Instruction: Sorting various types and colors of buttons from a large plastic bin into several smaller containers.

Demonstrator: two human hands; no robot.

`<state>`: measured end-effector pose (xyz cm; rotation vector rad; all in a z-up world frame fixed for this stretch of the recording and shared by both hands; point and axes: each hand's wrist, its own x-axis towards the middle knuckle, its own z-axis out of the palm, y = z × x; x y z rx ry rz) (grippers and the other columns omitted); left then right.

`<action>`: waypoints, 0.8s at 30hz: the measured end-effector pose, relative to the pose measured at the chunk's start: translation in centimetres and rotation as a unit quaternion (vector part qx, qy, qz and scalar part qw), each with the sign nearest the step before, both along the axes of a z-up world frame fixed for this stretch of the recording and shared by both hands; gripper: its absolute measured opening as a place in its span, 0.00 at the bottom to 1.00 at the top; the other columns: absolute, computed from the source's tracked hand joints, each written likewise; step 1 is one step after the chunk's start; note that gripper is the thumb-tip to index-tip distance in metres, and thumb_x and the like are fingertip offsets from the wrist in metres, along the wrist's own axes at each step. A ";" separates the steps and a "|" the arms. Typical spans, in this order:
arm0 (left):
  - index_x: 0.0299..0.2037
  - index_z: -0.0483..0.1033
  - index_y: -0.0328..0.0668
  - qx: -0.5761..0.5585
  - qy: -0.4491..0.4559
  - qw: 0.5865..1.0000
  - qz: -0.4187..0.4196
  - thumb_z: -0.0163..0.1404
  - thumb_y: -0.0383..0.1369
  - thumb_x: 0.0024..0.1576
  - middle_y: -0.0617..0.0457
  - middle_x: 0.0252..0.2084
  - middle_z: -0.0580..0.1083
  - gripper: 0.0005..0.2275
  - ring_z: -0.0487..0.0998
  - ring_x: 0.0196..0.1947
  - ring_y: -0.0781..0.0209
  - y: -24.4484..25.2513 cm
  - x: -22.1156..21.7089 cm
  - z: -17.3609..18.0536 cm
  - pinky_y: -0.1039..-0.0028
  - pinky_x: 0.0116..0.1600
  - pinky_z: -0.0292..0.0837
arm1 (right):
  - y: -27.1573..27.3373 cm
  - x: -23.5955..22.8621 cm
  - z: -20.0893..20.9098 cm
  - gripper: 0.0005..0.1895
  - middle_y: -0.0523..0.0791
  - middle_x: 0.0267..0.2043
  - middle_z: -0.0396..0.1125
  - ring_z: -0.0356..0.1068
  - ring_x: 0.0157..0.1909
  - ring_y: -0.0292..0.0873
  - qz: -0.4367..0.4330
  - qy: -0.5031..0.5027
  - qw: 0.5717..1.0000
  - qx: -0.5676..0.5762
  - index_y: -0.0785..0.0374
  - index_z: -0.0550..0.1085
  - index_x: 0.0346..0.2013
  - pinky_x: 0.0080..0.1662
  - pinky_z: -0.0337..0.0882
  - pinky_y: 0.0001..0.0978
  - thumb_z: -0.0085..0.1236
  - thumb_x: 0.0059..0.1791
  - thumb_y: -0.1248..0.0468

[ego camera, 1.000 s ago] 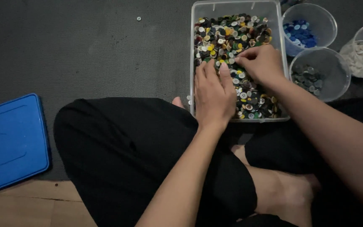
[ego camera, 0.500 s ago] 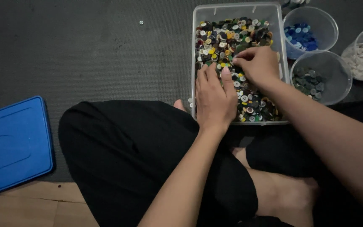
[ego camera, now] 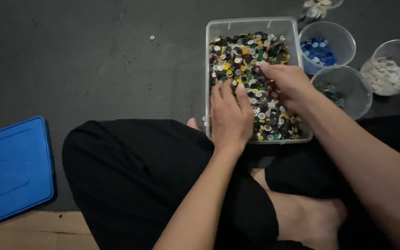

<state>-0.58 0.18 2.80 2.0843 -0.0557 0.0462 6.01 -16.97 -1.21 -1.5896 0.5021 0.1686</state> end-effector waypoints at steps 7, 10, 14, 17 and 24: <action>0.66 0.60 0.27 -0.015 0.004 1.000 -0.008 0.23 0.46 0.69 0.27 0.66 0.59 0.28 0.57 0.71 0.25 0.1 -0.1 -0.2 0.38 0.68 0.59 | -0.3 -1.7 4.6 0.16 0.38 0.32 0.60 0.61 0.33 0.32 0.043 0.009 0.994 0.104 0.60 0.72 0.38 0.29 0.58 0.18 0.52 0.59 0.50; 0.66 0.61 0.27 -0.008 0.009 1.000 -0.012 0.24 0.47 0.69 0.28 0.67 0.59 0.28 0.56 0.72 0.25 0.1 0.1 -0.9 0.39 0.69 0.57 | -0.7 -2.1 5.6 0.15 0.36 0.30 0.61 0.61 0.31 0.30 0.040 0.009 0.995 0.087 0.60 0.74 0.37 0.28 0.57 0.15 0.54 0.59 0.52; 0.65 0.64 0.30 0.021 -0.023 0.999 0.018 0.29 0.45 0.67 0.32 0.68 0.61 0.26 0.57 0.72 0.29 -0.6 0.4 -2.4 0.44 0.69 0.55 | -2.3 -2.4 8.8 0.07 0.34 0.34 0.66 0.63 0.30 0.24 -0.085 0.027 0.996 -0.025 0.55 0.77 0.45 0.31 0.66 0.07 0.56 0.57 0.57; 0.64 0.66 0.31 0.025 -0.057 0.997 0.051 0.33 0.41 0.66 0.33 0.68 0.62 0.23 0.61 0.69 0.34 -1.1 1.4 -3.4 0.49 0.68 0.56 | -5.2 -1.3 8.4 0.14 0.36 0.45 0.72 0.70 0.36 0.23 -0.170 0.046 0.978 -0.109 0.51 0.76 0.55 0.37 0.75 0.08 0.56 0.54 0.59; 0.72 0.54 0.29 0.065 -0.044 0.997 0.028 0.35 0.43 0.65 0.24 0.74 0.47 0.28 0.47 0.74 0.26 -2.5 6.0 -4.2 0.43 0.72 0.40 | -5.4 1.6 4.3 0.11 0.44 0.42 0.74 0.72 0.36 0.32 -0.022 -0.110 0.988 -0.109 0.64 0.78 0.50 0.41 0.77 0.17 0.52 0.55 0.66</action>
